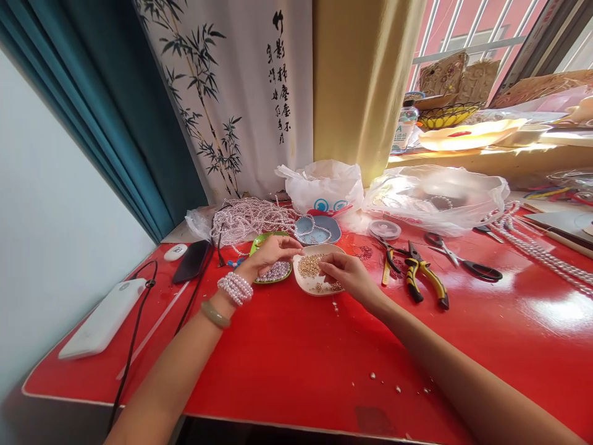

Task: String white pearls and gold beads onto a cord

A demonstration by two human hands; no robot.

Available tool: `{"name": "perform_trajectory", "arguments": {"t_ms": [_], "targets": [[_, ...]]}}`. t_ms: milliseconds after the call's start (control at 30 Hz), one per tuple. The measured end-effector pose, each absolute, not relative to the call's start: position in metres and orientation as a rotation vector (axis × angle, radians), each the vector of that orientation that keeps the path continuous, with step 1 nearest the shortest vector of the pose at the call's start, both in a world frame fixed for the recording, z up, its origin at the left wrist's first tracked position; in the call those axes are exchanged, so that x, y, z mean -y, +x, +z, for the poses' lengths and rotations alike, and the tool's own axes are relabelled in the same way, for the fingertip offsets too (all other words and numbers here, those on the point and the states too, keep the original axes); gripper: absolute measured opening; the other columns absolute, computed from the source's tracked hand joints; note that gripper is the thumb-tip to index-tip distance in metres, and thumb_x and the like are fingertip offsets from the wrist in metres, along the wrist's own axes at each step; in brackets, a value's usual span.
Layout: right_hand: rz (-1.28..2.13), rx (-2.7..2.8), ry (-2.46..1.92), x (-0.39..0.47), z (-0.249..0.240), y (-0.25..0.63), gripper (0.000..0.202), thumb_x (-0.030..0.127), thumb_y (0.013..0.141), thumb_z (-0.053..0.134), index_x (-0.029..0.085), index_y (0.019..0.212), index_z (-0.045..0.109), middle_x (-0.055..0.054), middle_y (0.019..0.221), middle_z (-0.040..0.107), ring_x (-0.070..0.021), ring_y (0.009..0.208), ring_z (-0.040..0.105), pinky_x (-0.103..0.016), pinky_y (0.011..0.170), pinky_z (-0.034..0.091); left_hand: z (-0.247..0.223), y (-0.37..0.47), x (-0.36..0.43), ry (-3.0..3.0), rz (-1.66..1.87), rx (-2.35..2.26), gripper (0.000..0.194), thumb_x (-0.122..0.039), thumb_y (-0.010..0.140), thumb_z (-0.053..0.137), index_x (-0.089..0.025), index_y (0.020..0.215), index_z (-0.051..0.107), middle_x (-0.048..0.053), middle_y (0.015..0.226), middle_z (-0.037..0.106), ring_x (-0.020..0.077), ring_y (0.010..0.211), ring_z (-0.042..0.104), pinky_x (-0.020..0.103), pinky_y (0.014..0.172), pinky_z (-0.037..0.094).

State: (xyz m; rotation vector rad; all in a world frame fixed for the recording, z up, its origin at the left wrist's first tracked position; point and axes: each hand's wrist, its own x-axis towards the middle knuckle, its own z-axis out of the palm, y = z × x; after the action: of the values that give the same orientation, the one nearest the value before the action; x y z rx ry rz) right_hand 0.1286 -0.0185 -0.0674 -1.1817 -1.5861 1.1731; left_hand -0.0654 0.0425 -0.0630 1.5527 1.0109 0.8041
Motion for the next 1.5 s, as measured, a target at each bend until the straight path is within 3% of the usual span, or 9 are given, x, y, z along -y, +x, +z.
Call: {"name": "perform_trajectory", "arguments": {"t_ms": [200,700,1500], "targets": [[1.178,1.573,-1.189,0.021,-0.065,0.128,0.015,0.029,0.068,0.051,0.016,0.062,0.053,0.0,0.056,0.056,-0.0093,0.049,0.049,-0.02,0.044,0.037,-0.068,-0.045,-0.028,1.144,0.886,-0.867,0.027,-0.022,0.053,0.073,-0.013,0.076,0.062,0.002,0.076,0.062,0.0078,0.068,0.055,0.02,0.062,0.043],[1.177,1.59,-1.173,0.02,-0.067,0.129,0.013,0.023,0.067,0.048,0.017,0.055,0.05,0.002,0.051,0.053,-0.0087,0.046,0.048,-0.019,0.044,0.038,-0.071,-0.038,-0.024,1.052,0.944,-0.794,0.025,-0.017,0.053,0.073,-0.013,0.074,0.061,0.001,0.073,0.06,0.006,0.062,0.054,0.018,0.058,0.046],[1.141,1.642,-1.121,0.02,-0.07,0.13,0.01,0.023,0.068,0.047,0.017,0.061,0.052,0.001,0.056,0.054,-0.0095,0.05,0.049,-0.019,0.045,0.038,-0.064,-0.036,-0.022,1.384,0.986,-0.912,0.026,-0.028,0.053,0.071,-0.012,0.071,0.063,0.003,0.07,0.058,0.0092,0.064,0.05,0.023,0.061,0.044]]}}
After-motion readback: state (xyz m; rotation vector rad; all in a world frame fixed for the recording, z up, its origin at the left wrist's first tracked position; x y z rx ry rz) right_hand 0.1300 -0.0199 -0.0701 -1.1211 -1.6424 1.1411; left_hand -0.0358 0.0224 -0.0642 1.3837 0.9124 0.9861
